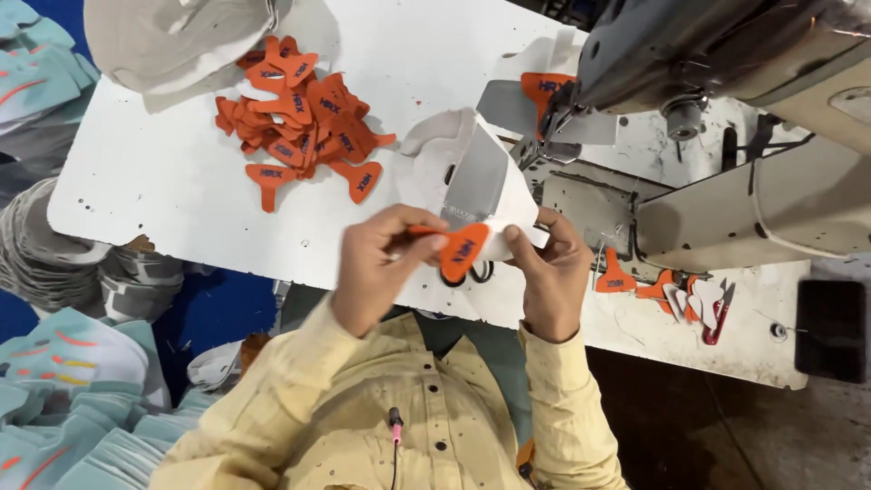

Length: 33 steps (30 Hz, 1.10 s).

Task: The person repeatedly picks up white fabric pieces and orange tags, aligns them under the sewing machine needle, and sews them together. After each stitch, the person cuts the thread with scissors and sets the finished piece aside. The process is repeated for multiple units throughout the clip.

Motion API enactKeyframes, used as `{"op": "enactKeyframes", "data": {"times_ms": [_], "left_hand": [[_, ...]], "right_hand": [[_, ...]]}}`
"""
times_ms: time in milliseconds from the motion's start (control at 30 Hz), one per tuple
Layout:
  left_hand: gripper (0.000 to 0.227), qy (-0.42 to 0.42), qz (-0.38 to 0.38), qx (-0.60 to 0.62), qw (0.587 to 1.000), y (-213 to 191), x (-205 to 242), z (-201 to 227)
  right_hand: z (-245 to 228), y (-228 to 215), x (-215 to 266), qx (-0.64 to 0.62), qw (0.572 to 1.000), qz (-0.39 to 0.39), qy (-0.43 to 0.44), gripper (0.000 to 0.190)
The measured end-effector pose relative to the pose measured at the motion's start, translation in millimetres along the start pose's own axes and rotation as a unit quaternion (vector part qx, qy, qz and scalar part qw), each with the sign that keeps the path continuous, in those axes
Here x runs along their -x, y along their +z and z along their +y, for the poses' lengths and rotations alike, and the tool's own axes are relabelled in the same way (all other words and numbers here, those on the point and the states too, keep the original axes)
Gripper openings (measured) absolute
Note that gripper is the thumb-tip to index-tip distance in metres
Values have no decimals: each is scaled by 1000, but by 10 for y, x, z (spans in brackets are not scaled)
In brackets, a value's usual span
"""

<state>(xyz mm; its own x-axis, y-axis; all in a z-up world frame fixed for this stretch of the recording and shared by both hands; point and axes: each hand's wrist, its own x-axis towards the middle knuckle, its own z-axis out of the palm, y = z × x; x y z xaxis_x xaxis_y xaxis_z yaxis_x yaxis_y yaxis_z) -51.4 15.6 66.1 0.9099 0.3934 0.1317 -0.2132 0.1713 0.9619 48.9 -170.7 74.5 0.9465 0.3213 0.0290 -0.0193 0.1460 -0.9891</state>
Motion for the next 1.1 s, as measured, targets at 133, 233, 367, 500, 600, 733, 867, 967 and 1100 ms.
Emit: {"op": "enactKeyframes", "data": {"times_ms": [133, 233, 367, 500, 600, 733, 867, 967, 1100], "left_hand": [[15, 22, 17, -12, 1000, 266, -88, -59], [15, 22, 48, -8, 999, 335, -143, -139], [15, 11, 58, 10, 998, 348, -177, -171], [14, 10, 51, -11, 999, 333, -190, -162], [14, 8, 43, -21, 999, 326, -191, -147], [14, 19, 45, -34, 998, 335, -192, -117], [13, 64, 49, -78, 994, 332, -180, -167], [18, 89, 58, -109, 988, 362, -140, -169], [46, 179, 147, -225, 947, 522, -16, 40]], "right_hand": [[-62, 27, -11, 15, 1000, 5, 7, 28], [-74, 16, -12, 25, 1000, 1, 4, 27], [-56, -4, -27, 42, 999, -3, 5, 28], [-12, -43, -45, 48, 999, -9, 7, 29], [-44, -33, -31, 29, 999, -19, 9, 29], [-31, -47, -33, 35, 999, -27, 4, 29], [-42, -12, -31, 31, 999, -16, -4, 32], [-26, 12, -20, 47, 998, -13, -26, 33], [60, 29, -1, 65, 998, 4, -26, 33]]}}
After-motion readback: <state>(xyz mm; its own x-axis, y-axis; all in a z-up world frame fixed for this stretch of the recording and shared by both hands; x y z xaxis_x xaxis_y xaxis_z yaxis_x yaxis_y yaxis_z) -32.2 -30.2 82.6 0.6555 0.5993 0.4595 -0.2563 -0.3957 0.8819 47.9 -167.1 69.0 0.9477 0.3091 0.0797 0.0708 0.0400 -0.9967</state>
